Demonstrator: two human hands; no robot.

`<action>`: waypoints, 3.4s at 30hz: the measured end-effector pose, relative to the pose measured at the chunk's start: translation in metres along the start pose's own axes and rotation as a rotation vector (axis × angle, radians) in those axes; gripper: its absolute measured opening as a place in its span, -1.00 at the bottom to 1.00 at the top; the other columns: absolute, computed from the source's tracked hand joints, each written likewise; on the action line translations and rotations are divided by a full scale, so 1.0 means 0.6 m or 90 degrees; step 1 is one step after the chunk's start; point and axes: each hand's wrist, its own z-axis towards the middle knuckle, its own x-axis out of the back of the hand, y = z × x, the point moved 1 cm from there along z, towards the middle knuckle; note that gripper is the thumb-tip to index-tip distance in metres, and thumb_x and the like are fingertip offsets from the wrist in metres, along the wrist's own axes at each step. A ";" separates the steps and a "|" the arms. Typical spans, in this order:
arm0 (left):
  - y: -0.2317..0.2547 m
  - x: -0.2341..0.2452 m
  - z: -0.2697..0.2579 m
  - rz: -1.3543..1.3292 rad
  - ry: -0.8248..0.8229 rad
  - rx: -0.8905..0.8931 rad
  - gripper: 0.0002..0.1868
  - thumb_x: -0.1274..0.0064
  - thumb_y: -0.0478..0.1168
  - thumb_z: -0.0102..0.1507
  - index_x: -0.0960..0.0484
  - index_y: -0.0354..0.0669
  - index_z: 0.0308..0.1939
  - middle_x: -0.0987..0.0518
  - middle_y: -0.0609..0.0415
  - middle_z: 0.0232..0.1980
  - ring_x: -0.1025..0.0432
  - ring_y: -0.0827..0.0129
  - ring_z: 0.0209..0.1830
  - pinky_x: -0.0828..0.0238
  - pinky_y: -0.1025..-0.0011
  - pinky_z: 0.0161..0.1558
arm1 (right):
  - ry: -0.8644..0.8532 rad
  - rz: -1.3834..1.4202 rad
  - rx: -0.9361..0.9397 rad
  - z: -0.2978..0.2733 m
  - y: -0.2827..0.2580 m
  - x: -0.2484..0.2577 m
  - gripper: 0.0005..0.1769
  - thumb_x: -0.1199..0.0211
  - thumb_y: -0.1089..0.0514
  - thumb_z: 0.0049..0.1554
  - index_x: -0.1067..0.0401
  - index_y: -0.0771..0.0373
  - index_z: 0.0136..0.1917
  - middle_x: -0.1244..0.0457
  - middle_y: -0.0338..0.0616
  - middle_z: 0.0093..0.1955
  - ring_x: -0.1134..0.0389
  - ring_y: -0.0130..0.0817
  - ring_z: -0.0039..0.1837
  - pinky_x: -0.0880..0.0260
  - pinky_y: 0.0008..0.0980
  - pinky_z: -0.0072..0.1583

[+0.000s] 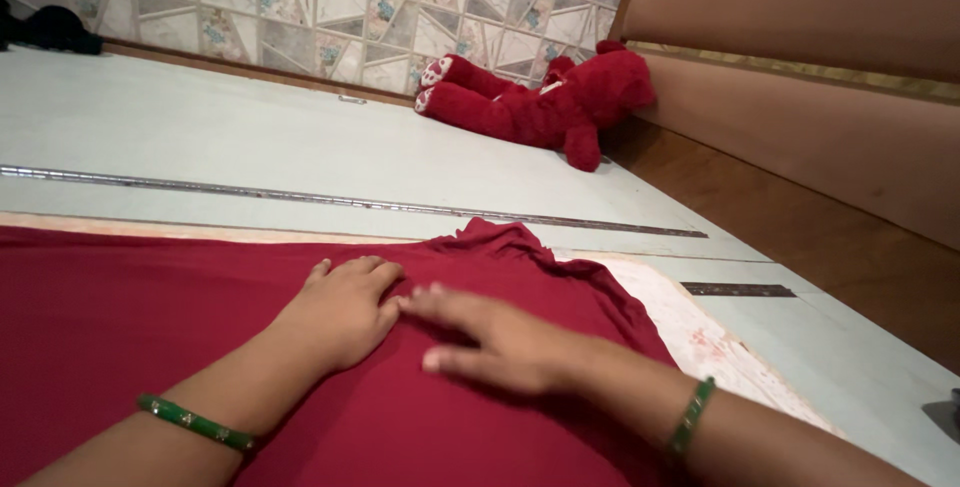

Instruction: The person folds a purple garment with mirrored circular details and a red t-shirt on a bed.

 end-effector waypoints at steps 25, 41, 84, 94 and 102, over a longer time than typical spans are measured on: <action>0.000 0.000 0.005 0.022 -0.005 0.002 -0.45 0.25 0.09 0.37 -0.32 0.05 0.40 -0.31 0.06 0.47 -0.16 0.22 0.51 0.09 -0.04 0.51 | 0.134 0.147 -0.763 -0.227 0.334 0.147 -0.62 -0.42 -0.01 0.10 -0.60 0.41 -0.09 -0.34 -0.04 -0.26 -0.31 -0.26 -0.28 -0.31 -0.28 -0.19; 0.008 0.010 0.002 0.022 -0.037 0.022 -0.44 0.26 0.09 0.37 -0.30 0.07 0.43 -0.29 0.07 0.49 -0.13 0.24 0.54 0.14 -0.01 0.54 | 0.032 -0.372 -0.692 -0.190 0.244 0.127 -0.60 -0.17 -0.17 0.22 -0.49 0.14 0.14 -0.39 -0.03 0.15 -0.42 -0.12 0.18 -0.42 -0.12 0.21; -0.012 -0.011 0.016 0.029 -0.019 -0.004 -0.44 0.27 0.12 0.36 -0.30 0.10 0.41 -0.27 0.05 0.51 -0.04 0.24 0.59 0.15 -0.03 0.52 | 0.007 -0.136 -0.639 -0.190 0.299 0.081 -0.14 0.36 -0.51 0.19 0.26 -0.31 0.68 0.38 -0.37 0.76 0.48 -0.30 0.75 0.52 0.17 0.63; -0.032 -0.035 0.025 0.083 -0.008 -0.004 -0.43 0.26 0.14 0.35 -0.29 0.15 0.41 -0.29 0.13 0.50 -0.11 0.28 0.57 0.06 -0.03 0.52 | 0.011 0.011 -0.564 -0.232 0.310 0.109 -0.14 0.07 -0.41 0.26 0.09 -0.01 0.66 0.00 0.01 0.63 -0.03 -0.10 0.63 -0.08 -0.13 0.54; 0.033 0.012 0.028 0.458 -0.141 -0.070 -0.42 0.40 0.09 0.46 -0.12 0.00 0.53 -0.15 0.00 0.58 -0.15 0.18 0.54 -0.03 -0.08 0.48 | -0.001 -0.138 -0.752 -0.461 0.054 0.115 -0.30 -0.26 -0.40 0.08 -0.40 0.05 0.32 -0.39 -0.01 0.19 -0.42 -0.10 0.27 -0.39 -0.17 0.28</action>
